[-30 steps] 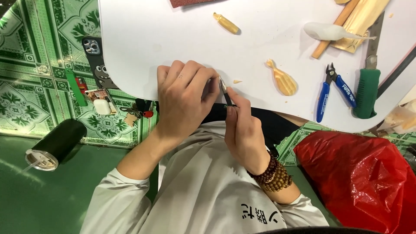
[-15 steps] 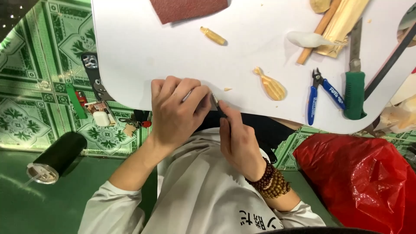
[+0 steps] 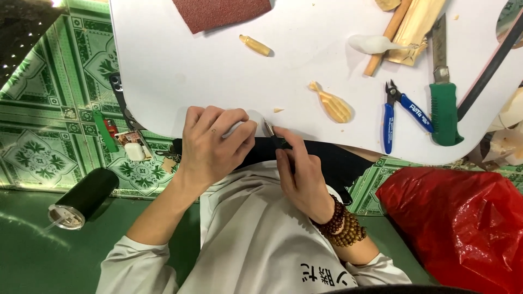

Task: Carving and detailing a small wooden fish-shaped object using a precision carving tool

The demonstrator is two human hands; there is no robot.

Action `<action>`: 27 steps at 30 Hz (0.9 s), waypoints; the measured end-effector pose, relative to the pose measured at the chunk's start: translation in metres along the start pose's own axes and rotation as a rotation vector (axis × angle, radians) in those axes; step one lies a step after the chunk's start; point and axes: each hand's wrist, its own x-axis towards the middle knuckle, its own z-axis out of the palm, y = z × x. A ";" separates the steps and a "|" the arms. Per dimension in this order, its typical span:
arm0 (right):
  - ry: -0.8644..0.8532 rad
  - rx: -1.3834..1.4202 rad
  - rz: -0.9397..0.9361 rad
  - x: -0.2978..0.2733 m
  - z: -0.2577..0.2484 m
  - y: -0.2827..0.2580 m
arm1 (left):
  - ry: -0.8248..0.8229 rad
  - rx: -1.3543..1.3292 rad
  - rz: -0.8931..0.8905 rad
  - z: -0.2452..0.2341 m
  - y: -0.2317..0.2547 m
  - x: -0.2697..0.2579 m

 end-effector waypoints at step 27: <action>0.014 0.023 -0.011 -0.004 -0.013 0.010 | -0.095 -0.252 -0.194 -0.015 0.001 0.020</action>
